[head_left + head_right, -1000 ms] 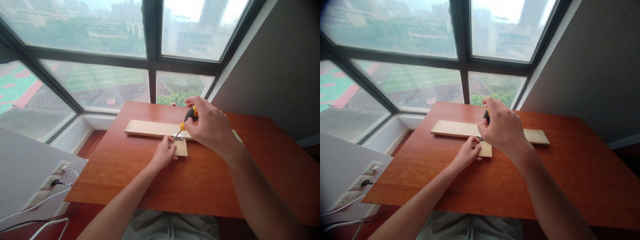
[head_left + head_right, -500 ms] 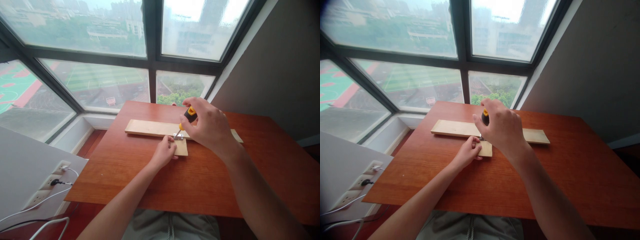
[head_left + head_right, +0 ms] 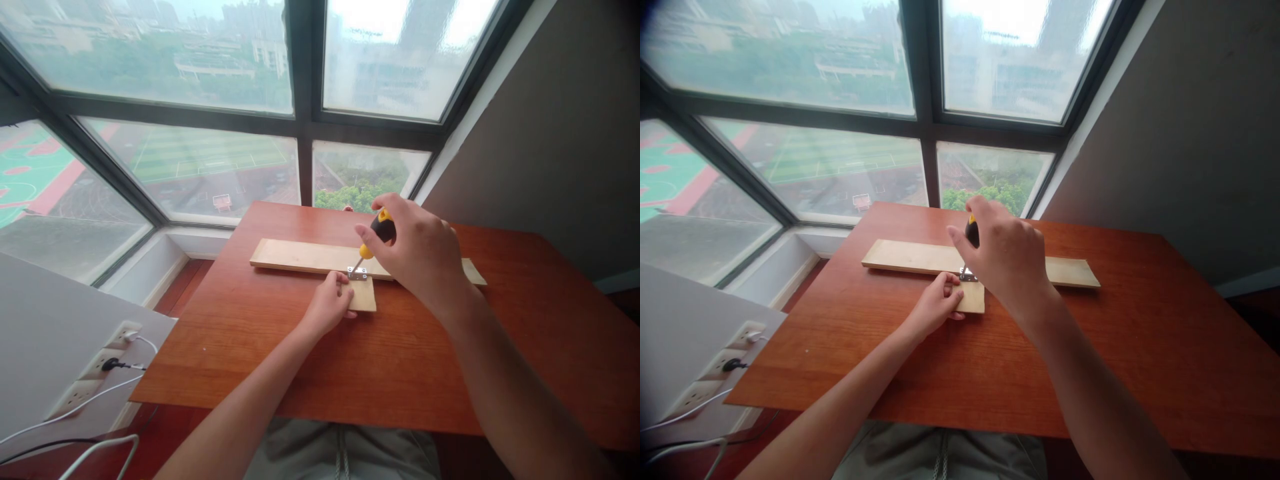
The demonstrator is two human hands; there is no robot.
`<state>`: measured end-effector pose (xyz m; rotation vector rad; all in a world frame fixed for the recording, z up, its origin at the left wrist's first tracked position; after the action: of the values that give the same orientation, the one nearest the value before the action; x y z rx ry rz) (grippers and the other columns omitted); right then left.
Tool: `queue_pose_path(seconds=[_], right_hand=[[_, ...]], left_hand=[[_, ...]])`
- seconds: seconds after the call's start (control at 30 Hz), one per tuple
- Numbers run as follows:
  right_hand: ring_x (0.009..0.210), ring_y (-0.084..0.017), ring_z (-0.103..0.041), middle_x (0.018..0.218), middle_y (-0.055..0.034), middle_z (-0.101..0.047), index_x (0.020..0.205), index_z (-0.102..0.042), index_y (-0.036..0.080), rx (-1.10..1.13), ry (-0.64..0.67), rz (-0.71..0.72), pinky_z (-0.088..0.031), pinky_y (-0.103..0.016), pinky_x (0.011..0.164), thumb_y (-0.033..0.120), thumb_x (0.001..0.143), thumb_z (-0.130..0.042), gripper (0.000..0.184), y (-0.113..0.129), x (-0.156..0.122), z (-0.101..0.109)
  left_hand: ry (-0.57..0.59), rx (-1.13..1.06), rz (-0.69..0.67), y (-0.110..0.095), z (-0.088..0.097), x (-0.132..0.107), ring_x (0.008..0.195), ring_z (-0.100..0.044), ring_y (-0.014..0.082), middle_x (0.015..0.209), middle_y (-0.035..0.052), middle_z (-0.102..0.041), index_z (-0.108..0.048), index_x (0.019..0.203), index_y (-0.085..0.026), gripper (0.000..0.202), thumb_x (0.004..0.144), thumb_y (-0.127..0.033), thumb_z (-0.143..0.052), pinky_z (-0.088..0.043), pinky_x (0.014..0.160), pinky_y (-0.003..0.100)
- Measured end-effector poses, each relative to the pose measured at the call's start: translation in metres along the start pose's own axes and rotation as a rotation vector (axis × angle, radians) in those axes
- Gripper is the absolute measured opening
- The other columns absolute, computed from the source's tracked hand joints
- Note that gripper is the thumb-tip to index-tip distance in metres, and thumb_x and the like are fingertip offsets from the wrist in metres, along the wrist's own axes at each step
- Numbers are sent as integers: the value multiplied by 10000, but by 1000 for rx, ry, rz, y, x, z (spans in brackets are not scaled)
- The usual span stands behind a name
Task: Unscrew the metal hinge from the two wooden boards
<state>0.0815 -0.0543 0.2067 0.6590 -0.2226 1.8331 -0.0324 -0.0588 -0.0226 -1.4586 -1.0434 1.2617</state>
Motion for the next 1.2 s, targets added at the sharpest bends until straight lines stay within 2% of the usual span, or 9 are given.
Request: queue_pose_path(seconds=[0.1,0.23,0.33,0.43,0.53,0.7,0.93,1.1,1.2], right_hand=[[718,-216,-596,862,-30,-684,1073,-601,235,23,28,-7,-336,-316,591,340,888,-545,219,-2,1,-3],[780,-193,-596,1140,-67,-650,1142,-552,218,120,61,70,-376,-312,618,184,788,-527,357,3,-1,-1],[835,-200,-602,1226,-80,-618,1137,-557,223,97,29,80,-368,-309,604,243,818,-548,320,5,-3,1],[787,-214,-593,1058,-66,-669,1067,-585,231,-3,-10,23,-317,-312,571,398,881,-566,251,2,-1,1],[706,-200,-566,900,-33,-669,1035,-584,236,-26,13,-5,-289,-313,561,357,901,-533,188,0,0,-2],[794,-199,-581,1116,-64,-642,1116,-549,221,65,52,61,-329,-305,586,166,770,-526,351,4,0,0],[680,-201,-551,832,-31,-656,992,-585,234,0,8,-8,-285,-308,573,372,892,-542,176,0,1,-2],[775,-197,-570,1016,-55,-648,1072,-563,207,107,39,78,-361,-307,623,182,782,-534,293,4,1,-1],[840,-205,-592,1107,-62,-643,1115,-560,211,122,49,100,-371,-306,630,184,783,-538,333,5,-1,1]], left_hand=[[-1,-11,-1,-1,0,0,611,-580,101,722,-48,-488,-493,974,-198,302,790,-272,-721,-636,510,312],[1,-2,2,1,0,1,616,-590,104,735,-40,-500,-495,977,-192,297,800,-278,-718,-634,503,306],[2,-20,3,1,0,1,621,-592,105,733,-39,-499,-495,969,-190,299,796,-272,-725,-637,507,311],[5,-21,5,0,0,1,621,-591,105,729,-42,-501,-492,966,-194,301,794,-267,-728,-644,525,328],[7,-8,9,-1,0,0,625,-594,108,730,-41,-505,-488,972,-196,290,806,-266,-714,-648,537,339],[6,-31,21,-1,-1,0,623,-596,109,723,-42,-505,-489,964,-196,307,790,-266,-732,-638,515,317],[6,-47,24,-3,-1,-1,616,-584,98,709,-53,-489,-491,953,-195,315,776,-263,-743,-643,521,325],[5,-23,26,-2,-1,0,648,-594,110,737,-39,-506,-486,957,-196,281,797,-250,-712,-650,536,351],[7,-8,25,-1,-1,1,651,-593,109,745,-35,-510,-485,974,-194,268,813,-248,-692,-653,544,356]])
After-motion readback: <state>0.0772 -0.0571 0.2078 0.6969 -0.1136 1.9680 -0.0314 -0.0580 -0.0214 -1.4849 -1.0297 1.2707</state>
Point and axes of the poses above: each hand's wrist, its own x-axis towards the middle knuckle, its own z-axis out of the back of the hand, y = z × x, the point moved 7 cm from there along x, towards the middle knuckle
